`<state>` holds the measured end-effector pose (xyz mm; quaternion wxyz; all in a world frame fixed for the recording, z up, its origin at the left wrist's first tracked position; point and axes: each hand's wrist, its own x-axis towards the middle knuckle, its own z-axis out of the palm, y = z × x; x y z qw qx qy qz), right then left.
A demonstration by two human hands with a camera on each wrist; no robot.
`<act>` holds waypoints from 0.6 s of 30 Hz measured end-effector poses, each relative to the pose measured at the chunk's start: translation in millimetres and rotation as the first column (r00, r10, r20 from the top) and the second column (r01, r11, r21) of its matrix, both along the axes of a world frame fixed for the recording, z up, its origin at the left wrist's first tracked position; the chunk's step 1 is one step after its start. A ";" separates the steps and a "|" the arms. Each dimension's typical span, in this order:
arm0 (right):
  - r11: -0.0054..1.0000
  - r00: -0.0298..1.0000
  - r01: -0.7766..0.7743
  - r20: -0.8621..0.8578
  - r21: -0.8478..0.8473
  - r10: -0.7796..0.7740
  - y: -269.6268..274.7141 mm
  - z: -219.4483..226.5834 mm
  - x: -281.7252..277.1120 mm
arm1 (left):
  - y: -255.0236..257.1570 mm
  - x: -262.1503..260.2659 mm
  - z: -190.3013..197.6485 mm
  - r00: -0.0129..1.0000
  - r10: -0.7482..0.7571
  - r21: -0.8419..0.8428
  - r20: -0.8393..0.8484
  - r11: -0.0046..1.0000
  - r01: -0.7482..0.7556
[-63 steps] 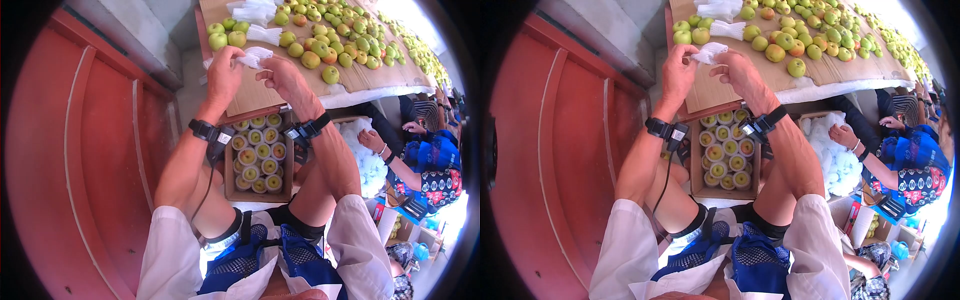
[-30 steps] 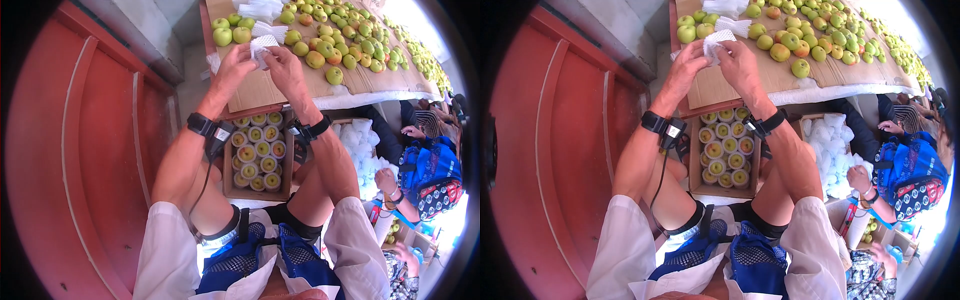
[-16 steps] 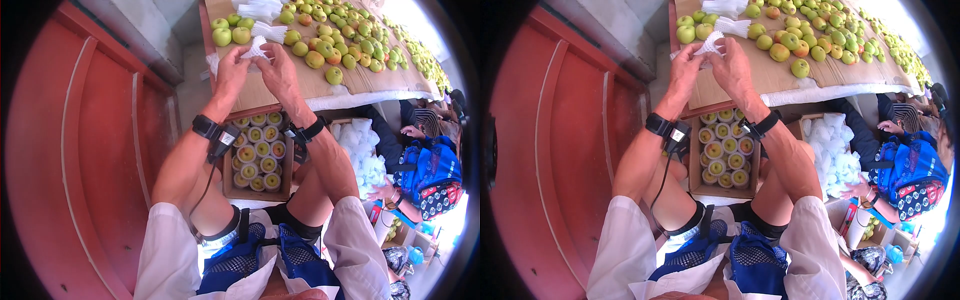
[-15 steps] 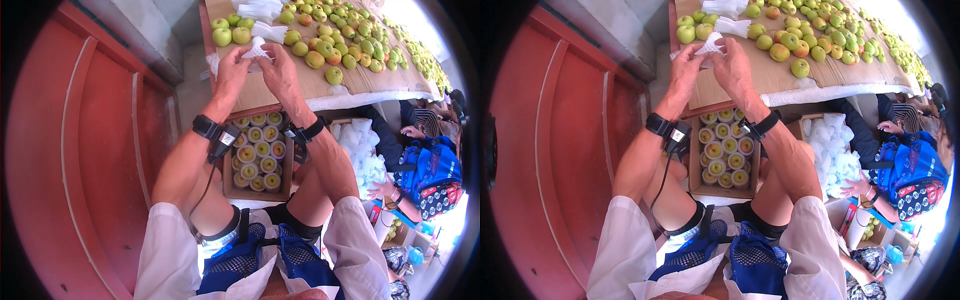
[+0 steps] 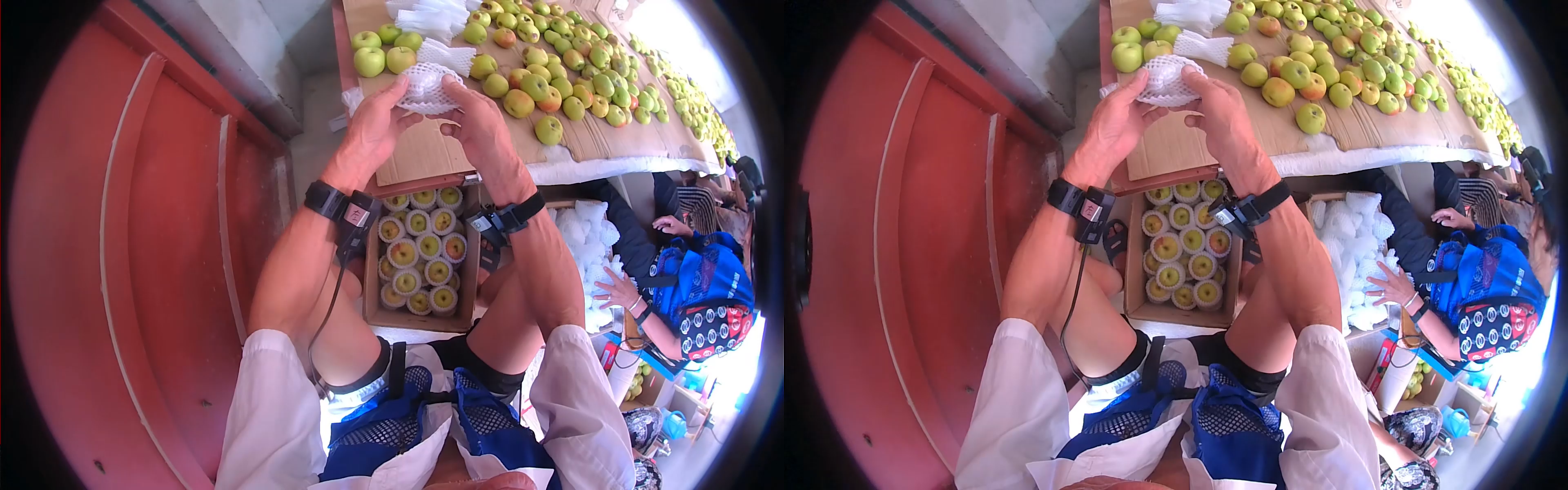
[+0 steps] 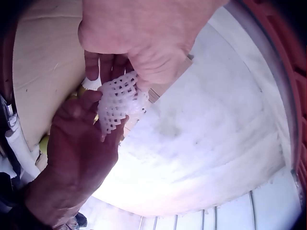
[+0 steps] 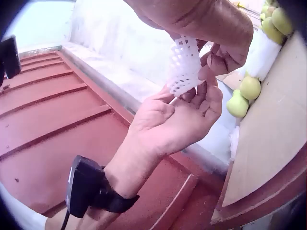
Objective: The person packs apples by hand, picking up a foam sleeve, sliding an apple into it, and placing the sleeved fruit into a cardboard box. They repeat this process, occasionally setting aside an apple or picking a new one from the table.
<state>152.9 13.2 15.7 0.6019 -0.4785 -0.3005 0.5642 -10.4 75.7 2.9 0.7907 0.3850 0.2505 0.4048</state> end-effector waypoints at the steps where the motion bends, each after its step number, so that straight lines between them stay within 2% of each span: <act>1: 1.000 0.999 -0.021 -0.040 -0.015 0.021 2.2 -3.1 2.9 | -0.2 0.4 0.3 1.000 -0.001 -0.019 0.013 1.000 0.002; 6: 0.998 0.978 -0.064 -0.197 0.001 0.063 4.5 -9.5 12.2 | -0.5 -0.6 2.0 0.998 -0.022 -0.076 0.061 0.997 0.027; 9: 0.998 0.968 -0.060 -0.243 0.002 0.058 4.6 -6.4 13.9 | 5.5 -6.2 -0.2 0.985 -0.163 0.030 0.057 0.986 0.161; 15: 0.998 0.950 -0.056 -0.307 0.003 0.054 6.3 -10.1 20.9 | 13.6 -8.5 -11.8 0.985 -0.100 0.037 -0.144 0.994 0.106; 18: 0.998 0.943 -0.056 -0.329 0.002 0.053 6.1 -10.6 21.1 | 13.1 -6.7 -14.5 0.989 -0.072 -0.024 -0.129 0.997 0.070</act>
